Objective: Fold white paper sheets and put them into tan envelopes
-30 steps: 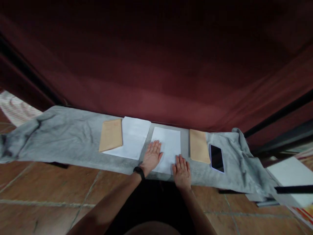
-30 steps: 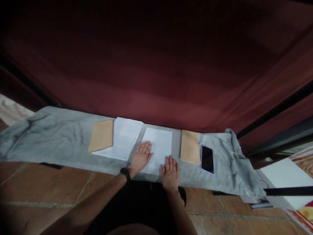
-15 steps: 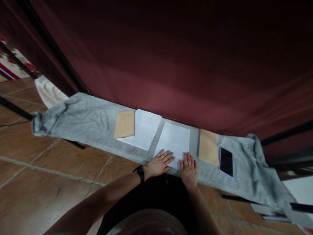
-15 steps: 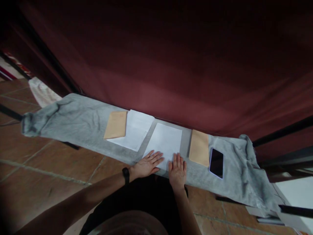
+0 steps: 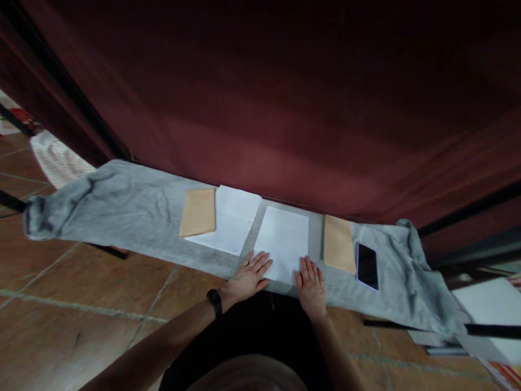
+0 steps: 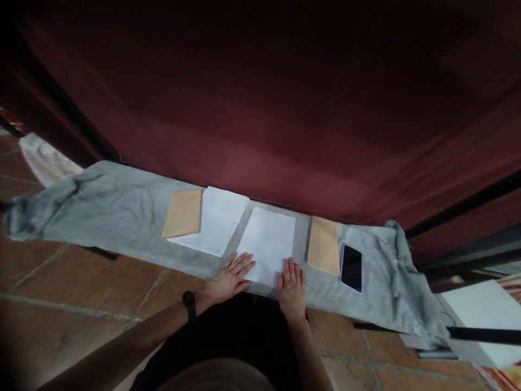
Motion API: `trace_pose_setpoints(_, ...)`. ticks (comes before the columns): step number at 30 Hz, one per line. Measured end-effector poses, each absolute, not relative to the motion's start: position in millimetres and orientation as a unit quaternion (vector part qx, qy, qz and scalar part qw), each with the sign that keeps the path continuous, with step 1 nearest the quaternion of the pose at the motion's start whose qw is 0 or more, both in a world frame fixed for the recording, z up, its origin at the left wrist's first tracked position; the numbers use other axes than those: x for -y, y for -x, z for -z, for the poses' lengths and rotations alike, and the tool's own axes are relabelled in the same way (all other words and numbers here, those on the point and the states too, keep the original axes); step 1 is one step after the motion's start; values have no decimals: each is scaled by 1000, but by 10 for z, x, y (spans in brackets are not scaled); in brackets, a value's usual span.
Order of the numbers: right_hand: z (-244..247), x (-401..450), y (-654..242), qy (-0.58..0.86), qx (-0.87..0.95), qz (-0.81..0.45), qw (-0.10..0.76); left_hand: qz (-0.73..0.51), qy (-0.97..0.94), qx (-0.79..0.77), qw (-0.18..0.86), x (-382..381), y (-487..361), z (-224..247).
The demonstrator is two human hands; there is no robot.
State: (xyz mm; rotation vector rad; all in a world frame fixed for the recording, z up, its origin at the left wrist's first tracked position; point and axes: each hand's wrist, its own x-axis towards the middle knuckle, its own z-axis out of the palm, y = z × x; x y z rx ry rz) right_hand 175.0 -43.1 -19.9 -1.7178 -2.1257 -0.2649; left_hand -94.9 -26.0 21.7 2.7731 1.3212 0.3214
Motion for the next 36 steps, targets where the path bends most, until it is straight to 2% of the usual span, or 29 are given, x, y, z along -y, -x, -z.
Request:
trace_pose_setpoints(9, 181, 447, -1816, 613, 759, 72, 207, -115, -885, -447, 54, 193, 1077, -220)
trace_pose_setpoints(25, 26, 620, -1566, 588, 783, 39, 198, -127, -900, -416, -4, 169, 1137, -127)
trace_pose_setpoints(30, -37, 630, -1563, 585, 790, 8, 184, -140, -897, -419, -6, 196, 1115, -192)
trace_pose_setpoints(36, -45, 457, -1549, 593, 782, 43, 190, -146, -903, -404, -23, 136, 826, -336)
